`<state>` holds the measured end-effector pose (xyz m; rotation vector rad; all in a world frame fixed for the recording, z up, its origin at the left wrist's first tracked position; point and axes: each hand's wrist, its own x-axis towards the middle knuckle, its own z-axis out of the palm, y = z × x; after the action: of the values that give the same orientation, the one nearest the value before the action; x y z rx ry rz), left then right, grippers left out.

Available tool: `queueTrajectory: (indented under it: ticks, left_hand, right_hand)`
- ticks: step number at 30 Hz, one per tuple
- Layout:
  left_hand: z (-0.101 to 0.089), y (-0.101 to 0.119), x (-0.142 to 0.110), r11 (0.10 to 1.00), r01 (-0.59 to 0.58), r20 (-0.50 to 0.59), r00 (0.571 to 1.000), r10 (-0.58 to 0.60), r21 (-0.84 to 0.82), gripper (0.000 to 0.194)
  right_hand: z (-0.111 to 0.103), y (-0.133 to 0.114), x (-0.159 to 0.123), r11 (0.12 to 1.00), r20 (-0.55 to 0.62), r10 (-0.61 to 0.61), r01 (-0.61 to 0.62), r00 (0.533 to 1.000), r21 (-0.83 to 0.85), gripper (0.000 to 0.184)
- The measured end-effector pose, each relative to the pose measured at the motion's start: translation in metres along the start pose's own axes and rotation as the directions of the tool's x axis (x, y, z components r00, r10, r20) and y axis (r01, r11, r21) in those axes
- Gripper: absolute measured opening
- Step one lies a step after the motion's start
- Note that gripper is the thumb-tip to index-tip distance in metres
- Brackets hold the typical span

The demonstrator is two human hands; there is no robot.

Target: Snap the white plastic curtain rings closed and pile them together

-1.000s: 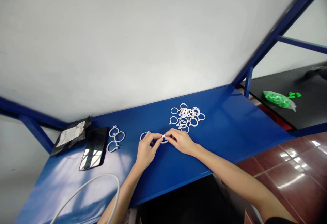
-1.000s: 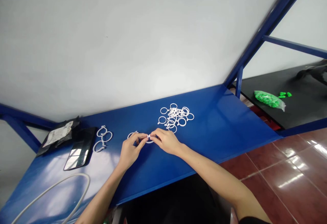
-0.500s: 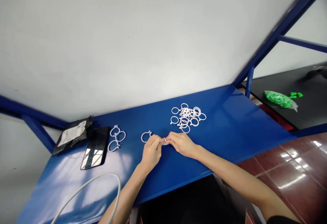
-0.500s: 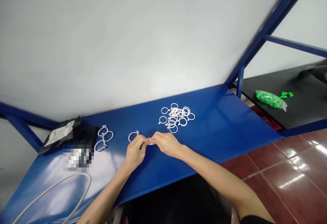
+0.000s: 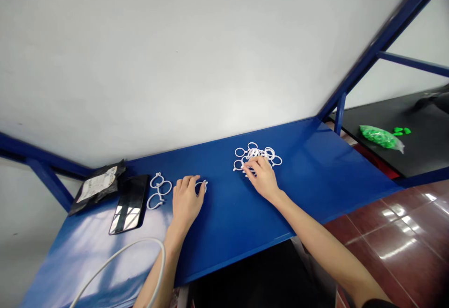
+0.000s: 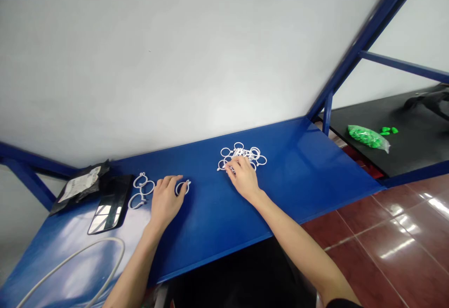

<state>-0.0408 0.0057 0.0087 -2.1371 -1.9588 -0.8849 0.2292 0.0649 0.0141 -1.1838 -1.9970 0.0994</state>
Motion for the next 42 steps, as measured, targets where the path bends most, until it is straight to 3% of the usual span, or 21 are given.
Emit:
queueTrajectory:
  ticks: [3, 6, 9, 14, 17, 22, 35, 42]
  left_hand:
    - [0.006, -0.006, -0.004, 0.998, -0.012, 0.061, 0.998, 0.008, 0.062, 0.016]
    - [0.009, -0.002, -0.005, 1.0, -0.005, 0.102, 0.995, 0.006, -0.004, 0.014]
    - [0.008, 0.006, -0.004, 0.986, 0.003, 0.119, 0.993, 0.017, -0.168, 0.01]
    - [0.003, 0.023, -0.004, 0.895, 0.017, 0.158, 0.986, 0.06, -0.446, 0.01]
    - [0.001, 0.03, -0.004, 0.844, 0.044, 0.224, 0.97, 0.092, -0.535, 0.012]
    - [0.002, 0.032, -0.005, 0.796, 0.109, 0.267, 0.961, 0.068, -0.596, 0.012]
    - [0.009, 0.03, -0.009, 0.779, 0.13, 0.225, 0.974, 0.014, -0.613, 0.009]
    - [0.009, 0.034, -0.008, 0.791, 0.01, 0.143, 0.985, 0.098, -0.612, 0.007]
  right_hand:
    - [-0.005, 0.013, 0.002, 0.992, -0.029, 0.073, -0.076, 0.997, -0.104, 0.018]
    - [-0.006, 0.013, 0.003, 0.988, -0.034, 0.092, -0.096, 0.995, -0.118, 0.017]
    - [-0.003, 0.0, 0.001, 0.999, -0.008, 0.037, -0.037, 0.999, -0.025, 0.016]
    - [0.007, -0.028, -0.009, 0.967, 0.181, -0.169, 0.128, 0.969, 0.219, 0.018]
    - [0.012, -0.035, -0.014, 0.95, 0.255, -0.207, 0.133, 0.945, 0.281, 0.018]
    - [0.015, -0.033, -0.018, 0.94, 0.279, -0.174, 0.074, 0.944, 0.334, 0.02]
    - [0.019, -0.032, -0.019, 0.936, 0.307, -0.176, 0.063, 0.935, 0.347, 0.022]
    - [0.02, -0.031, -0.02, 0.934, 0.316, -0.193, 0.075, 0.929, 0.349, 0.02]
